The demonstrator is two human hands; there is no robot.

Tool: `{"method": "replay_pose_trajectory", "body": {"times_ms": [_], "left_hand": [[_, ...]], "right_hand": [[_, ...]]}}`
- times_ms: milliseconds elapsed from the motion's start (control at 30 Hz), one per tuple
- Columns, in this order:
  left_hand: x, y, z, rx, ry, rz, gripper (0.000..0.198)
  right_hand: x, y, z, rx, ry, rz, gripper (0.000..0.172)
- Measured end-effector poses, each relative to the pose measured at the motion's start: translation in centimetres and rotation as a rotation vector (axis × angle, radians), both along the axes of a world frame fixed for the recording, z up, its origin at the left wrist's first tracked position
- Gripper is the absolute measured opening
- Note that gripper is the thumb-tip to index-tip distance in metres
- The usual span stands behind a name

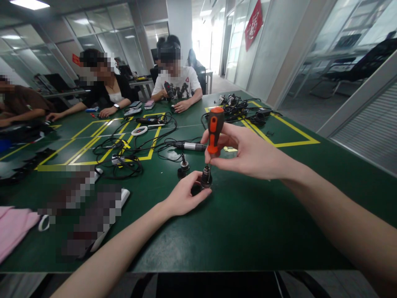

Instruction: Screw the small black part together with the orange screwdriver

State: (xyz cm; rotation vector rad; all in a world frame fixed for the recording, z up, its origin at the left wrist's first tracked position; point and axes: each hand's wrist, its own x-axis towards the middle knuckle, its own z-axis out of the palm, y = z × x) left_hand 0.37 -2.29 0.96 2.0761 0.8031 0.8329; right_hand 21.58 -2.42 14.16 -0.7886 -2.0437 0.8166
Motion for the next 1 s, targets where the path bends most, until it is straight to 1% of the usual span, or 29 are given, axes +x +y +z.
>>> {"method": "replay_pose_trajectory", "body": {"times_ms": [33,100,200,300,433,567,600,700,800,867,1000], "left_hand": [[-0.01,0.01,-0.03,-0.003,0.001,-0.001,0.020],[-0.03,0.00,-0.08,-0.006,0.003,-0.004,0.021],[-0.09,-0.06,-0.03,0.006,0.015,0.002,0.024],[-0.13,-0.14,0.14,0.016,0.036,0.012,0.023],[-0.11,-0.18,0.23,0.015,0.038,0.013,0.023],[-0.03,-0.09,0.05,0.011,0.015,0.007,0.022],[-0.02,-0.06,-0.01,0.008,0.010,0.005,0.021],[-0.04,-0.02,-0.09,0.000,0.006,0.000,0.021],[-0.10,-0.03,-0.07,0.004,0.010,0.002,0.020],[-0.14,-0.03,-0.04,0.006,0.015,0.005,0.021],[-0.15,-0.05,0.02,-0.004,0.019,0.006,0.022]], "right_hand": [[-0.01,0.04,-0.03,-0.010,-0.005,0.000,0.027],[-0.01,0.09,-0.11,-0.096,0.005,0.040,0.023],[0.01,0.10,-0.24,-0.283,0.068,0.140,0.027],[-0.02,0.06,-0.28,-0.368,0.125,0.182,0.028],[-0.20,-0.02,-0.29,-0.376,0.143,0.135,0.026],[-0.36,-0.19,-0.28,-0.270,0.132,0.073,0.022],[-0.38,-0.24,-0.24,-0.247,0.129,0.048,0.023],[-0.37,-0.36,-0.01,-0.227,0.148,0.014,0.037],[-0.38,-0.50,0.22,-0.251,0.227,0.064,0.044],[-0.45,-0.61,0.30,-0.281,0.262,0.098,0.040],[-0.72,-0.70,0.21,-0.309,0.296,0.113,0.022]]}}
